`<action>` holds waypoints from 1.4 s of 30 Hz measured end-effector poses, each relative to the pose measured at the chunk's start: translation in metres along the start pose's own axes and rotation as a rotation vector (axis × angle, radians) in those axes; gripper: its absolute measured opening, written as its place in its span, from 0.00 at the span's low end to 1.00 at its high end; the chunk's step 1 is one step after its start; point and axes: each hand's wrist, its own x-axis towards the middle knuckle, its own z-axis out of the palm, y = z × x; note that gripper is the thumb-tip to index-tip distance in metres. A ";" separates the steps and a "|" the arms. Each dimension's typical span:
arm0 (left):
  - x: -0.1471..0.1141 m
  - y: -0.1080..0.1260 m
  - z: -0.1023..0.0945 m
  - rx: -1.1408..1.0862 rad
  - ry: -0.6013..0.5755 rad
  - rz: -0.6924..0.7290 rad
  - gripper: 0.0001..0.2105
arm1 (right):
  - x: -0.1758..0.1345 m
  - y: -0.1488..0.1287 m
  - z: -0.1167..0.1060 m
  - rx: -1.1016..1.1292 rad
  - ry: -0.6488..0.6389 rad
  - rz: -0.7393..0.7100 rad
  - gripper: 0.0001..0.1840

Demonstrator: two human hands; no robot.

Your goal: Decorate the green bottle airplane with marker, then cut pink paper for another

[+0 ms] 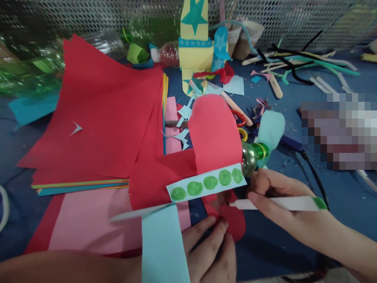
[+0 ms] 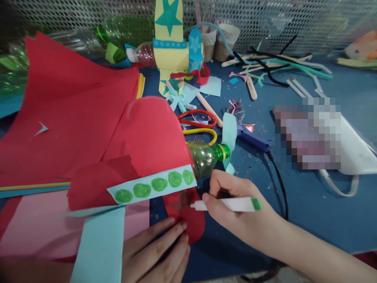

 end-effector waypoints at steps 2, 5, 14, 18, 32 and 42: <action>0.000 0.000 0.001 -0.013 0.015 -0.001 0.10 | 0.000 0.000 0.000 0.005 0.021 -0.001 0.14; 0.001 -0.001 0.002 -0.011 0.032 0.002 0.10 | 0.000 0.000 0.001 0.001 0.015 0.003 0.14; 0.008 0.000 -0.001 -0.027 0.074 -0.026 0.08 | 0.000 0.000 0.001 -0.002 0.007 0.015 0.14; 0.005 0.001 0.000 -0.034 0.079 -0.042 0.09 | 0.000 -0.002 0.000 -0.004 0.038 0.006 0.14; 0.002 -0.002 -0.002 -0.029 0.020 -0.035 0.11 | 0.001 -0.002 0.000 -0.012 0.024 0.019 0.14; 0.000 0.000 -0.001 -0.025 -0.001 -0.058 0.12 | 0.000 -0.001 0.000 -0.008 0.027 0.009 0.14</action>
